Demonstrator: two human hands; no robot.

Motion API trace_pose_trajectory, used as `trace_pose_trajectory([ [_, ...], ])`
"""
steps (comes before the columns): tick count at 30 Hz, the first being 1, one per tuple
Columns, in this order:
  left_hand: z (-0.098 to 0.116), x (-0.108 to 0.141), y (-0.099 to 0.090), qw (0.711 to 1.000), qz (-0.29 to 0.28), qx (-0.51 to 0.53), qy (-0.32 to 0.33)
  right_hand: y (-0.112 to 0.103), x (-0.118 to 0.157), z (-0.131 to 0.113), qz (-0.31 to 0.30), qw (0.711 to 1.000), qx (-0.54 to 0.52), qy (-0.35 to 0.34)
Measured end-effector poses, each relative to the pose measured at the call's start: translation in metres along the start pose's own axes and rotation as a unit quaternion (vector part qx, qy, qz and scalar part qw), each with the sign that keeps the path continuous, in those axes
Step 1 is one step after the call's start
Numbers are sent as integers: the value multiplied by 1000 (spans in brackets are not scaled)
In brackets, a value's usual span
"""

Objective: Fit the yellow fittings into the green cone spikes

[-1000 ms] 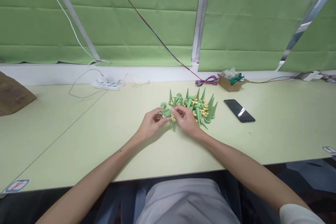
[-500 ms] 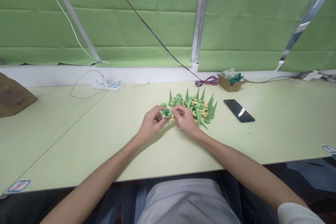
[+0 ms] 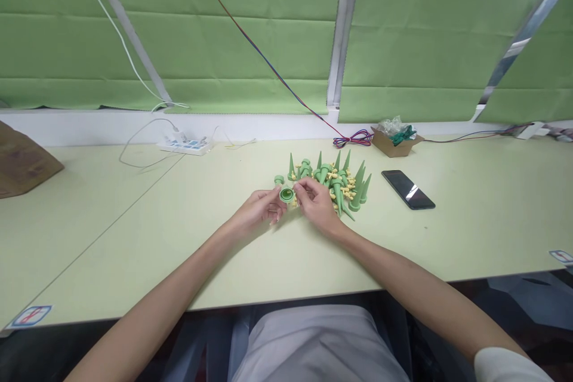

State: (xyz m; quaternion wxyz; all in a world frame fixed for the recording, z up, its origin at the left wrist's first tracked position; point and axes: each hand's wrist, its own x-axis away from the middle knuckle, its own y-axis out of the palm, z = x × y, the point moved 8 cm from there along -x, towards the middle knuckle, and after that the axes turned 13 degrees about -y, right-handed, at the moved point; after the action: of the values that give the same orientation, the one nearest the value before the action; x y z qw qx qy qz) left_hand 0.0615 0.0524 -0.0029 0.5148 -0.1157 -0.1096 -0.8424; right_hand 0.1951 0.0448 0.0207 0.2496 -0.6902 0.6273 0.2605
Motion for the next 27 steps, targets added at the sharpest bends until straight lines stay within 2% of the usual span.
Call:
trace_pose_trajectory([
  [4,-5,3,12,996,-71,43,-31,3,1,0,-19,1000,-13,7],
  [8,-1,6,13,994,-89,67,-21,4,1,0,-24,999,-34,14],
  [12,2,9,13,995,-94,34,2,6,2,2,-38,998,-49,16],
  [17,6,12,6,994,-47,-92,43,8,3,7,-59,997,-44,35],
  [21,13,16,3,974,3,-213,78,8,3,9,-69,996,-33,46],
  [27,20,22,3,946,78,-285,130,6,3,8,-65,996,-7,52],
])
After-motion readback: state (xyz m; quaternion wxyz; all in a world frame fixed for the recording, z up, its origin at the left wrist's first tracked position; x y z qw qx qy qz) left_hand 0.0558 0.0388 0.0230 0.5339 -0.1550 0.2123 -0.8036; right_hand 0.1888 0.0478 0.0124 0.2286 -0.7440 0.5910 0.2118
